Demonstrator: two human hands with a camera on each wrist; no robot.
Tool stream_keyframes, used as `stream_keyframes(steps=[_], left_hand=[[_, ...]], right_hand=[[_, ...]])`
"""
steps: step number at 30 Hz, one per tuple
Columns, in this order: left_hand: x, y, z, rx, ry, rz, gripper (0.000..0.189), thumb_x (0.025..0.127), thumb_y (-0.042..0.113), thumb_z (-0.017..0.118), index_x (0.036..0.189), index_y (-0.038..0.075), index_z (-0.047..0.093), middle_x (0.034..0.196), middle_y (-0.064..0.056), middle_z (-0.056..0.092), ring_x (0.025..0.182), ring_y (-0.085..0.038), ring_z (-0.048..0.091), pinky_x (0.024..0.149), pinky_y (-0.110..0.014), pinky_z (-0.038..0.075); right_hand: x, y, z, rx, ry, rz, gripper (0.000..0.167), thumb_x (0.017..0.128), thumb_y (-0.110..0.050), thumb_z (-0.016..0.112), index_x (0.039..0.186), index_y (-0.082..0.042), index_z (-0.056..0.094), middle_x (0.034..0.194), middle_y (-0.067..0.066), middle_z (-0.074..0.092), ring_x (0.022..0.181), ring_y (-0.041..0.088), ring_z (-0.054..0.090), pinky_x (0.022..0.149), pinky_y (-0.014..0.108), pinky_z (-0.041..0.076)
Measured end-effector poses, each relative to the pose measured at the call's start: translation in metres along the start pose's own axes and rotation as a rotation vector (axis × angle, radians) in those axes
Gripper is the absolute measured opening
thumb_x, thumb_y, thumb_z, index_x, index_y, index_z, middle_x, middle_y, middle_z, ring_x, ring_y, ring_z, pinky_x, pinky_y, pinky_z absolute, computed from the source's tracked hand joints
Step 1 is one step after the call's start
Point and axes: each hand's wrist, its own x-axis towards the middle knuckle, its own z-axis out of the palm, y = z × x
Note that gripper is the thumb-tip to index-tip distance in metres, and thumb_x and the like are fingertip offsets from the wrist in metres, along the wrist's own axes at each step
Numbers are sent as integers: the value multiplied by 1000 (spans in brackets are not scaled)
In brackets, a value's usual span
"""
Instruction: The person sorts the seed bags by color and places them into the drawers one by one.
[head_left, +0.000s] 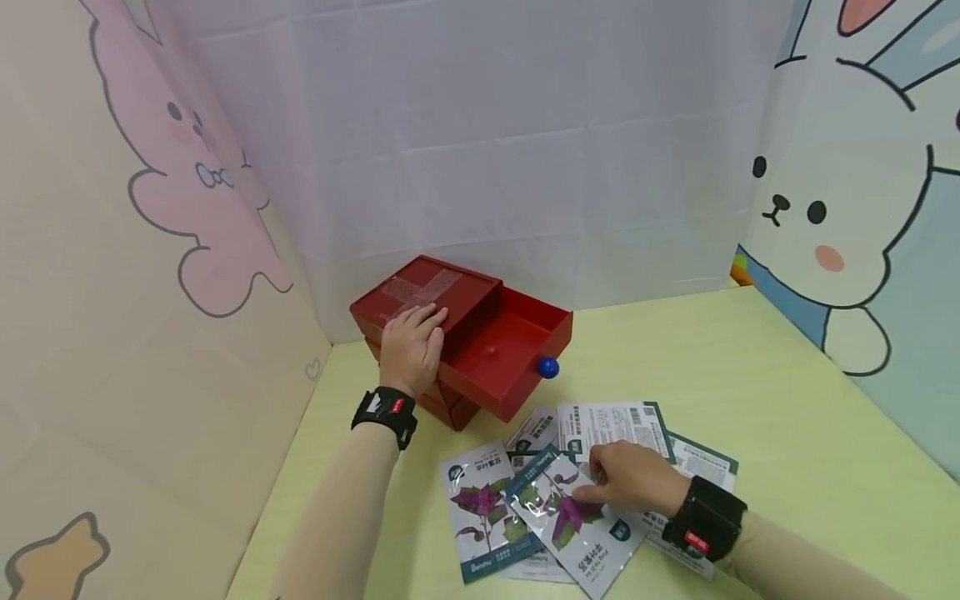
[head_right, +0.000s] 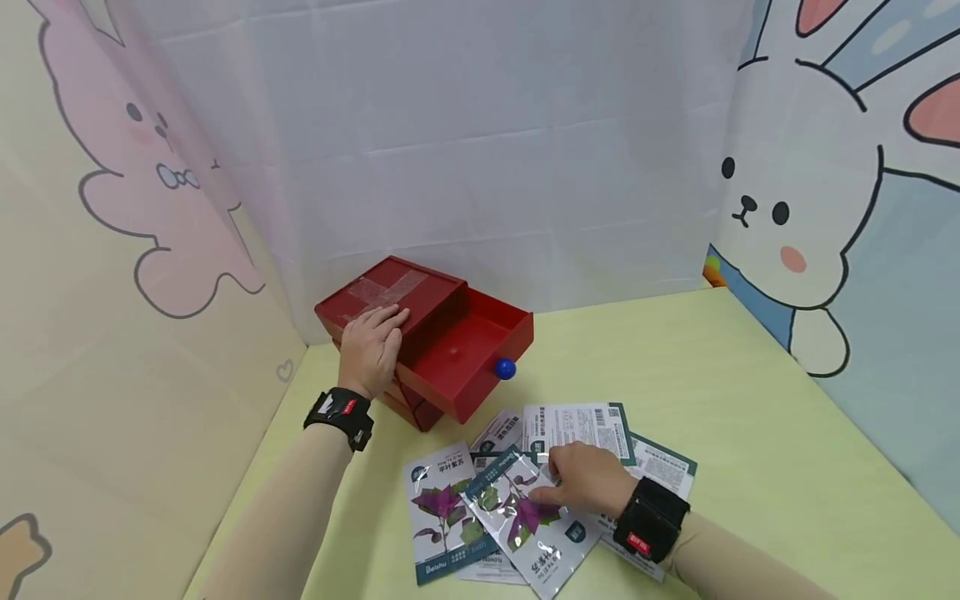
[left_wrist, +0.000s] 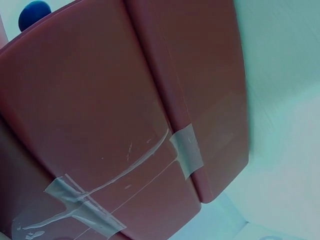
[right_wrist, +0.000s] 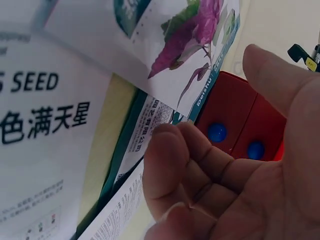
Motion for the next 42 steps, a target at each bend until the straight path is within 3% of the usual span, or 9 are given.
stream_keyframes(steps=[9, 16, 23, 42], left_hand=[[2, 0, -1, 9, -2, 0, 43, 97, 24, 39, 130, 13, 63, 134, -11, 57, 126, -32, 47, 107, -50, 31], [2, -1, -1, 18, -2, 8, 44, 96, 27, 38, 130, 14, 62, 134, -10, 58, 126, -32, 47, 107, -50, 31], [3, -2, 0, 13, -3, 10, 43, 97, 26, 38, 130, 14, 62, 134, -10, 57, 126, -32, 47, 108, -49, 31], [2, 1, 0, 15, -14, -12, 42, 96, 26, 40, 131, 15, 62, 134, -10, 57, 127, -32, 47, 108, -50, 30]], right_hand=[[1, -3, 5, -26, -44, 59, 53, 64, -62, 78, 81, -14, 60, 64, -1, 52, 56, 14, 50, 52, 28, 38], [2, -2, 13, -141, -7, 1, 55, 60, -59, 81, 77, -14, 55, 64, -2, 48, 57, 14, 47, 51, 29, 37], [2, -1, 15, -171, 15, -28, 53, 60, -55, 83, 72, -14, 52, 62, -2, 48, 55, 15, 46, 51, 32, 40], [4, 0, 17, -82, -33, -1, 54, 60, -49, 85, 83, -11, 55, 67, -1, 50, 57, 15, 50, 51, 30, 43]])
